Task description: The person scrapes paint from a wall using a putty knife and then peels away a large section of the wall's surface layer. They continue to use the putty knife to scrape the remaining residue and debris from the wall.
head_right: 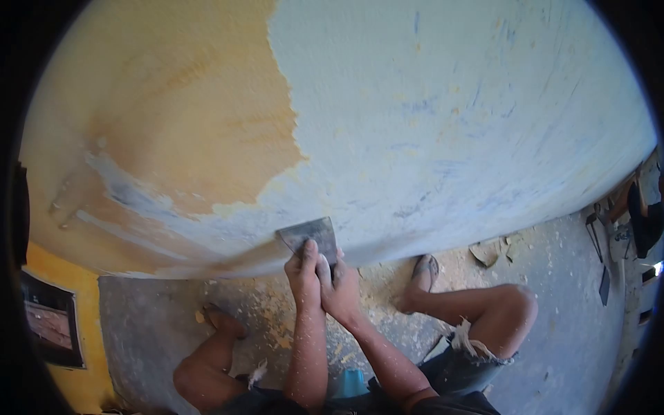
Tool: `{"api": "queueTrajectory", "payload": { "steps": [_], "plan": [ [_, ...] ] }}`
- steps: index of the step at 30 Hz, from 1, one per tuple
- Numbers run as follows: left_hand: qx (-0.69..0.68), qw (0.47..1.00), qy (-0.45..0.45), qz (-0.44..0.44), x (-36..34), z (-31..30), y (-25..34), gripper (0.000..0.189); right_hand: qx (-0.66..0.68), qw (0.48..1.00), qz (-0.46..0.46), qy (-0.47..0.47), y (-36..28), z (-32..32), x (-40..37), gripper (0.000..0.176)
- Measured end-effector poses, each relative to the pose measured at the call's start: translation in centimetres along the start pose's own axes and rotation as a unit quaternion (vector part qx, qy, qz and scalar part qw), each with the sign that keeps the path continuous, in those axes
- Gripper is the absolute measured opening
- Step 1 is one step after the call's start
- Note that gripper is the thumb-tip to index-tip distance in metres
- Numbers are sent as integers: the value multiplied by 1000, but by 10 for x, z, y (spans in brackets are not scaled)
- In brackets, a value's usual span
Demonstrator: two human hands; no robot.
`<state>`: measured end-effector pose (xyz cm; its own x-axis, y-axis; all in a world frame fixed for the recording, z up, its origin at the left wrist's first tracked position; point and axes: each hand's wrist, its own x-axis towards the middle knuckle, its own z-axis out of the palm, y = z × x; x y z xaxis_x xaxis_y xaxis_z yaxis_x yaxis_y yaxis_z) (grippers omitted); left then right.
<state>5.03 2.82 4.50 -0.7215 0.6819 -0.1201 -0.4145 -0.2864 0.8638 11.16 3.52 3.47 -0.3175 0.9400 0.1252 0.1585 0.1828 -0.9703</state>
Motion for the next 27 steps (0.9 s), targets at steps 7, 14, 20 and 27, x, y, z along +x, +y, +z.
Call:
{"api": "queueTrajectory", "payload": {
  "steps": [7,14,20,27],
  "plan": [
    [45,999,-26,-13,2,-7,2,27,26,997,53,-41,-6,-4,-2,34],
    [43,998,-33,12,-1,1,16,26,54,998,28,-3,-17,-3,4,43],
    [23,999,-4,35,8,12,13,23,4,999,-13,36,-18,0,10,42],
    [78,994,-18,72,-8,33,47,27,22,999,-16,25,-51,-12,12,41]
  ]
}}
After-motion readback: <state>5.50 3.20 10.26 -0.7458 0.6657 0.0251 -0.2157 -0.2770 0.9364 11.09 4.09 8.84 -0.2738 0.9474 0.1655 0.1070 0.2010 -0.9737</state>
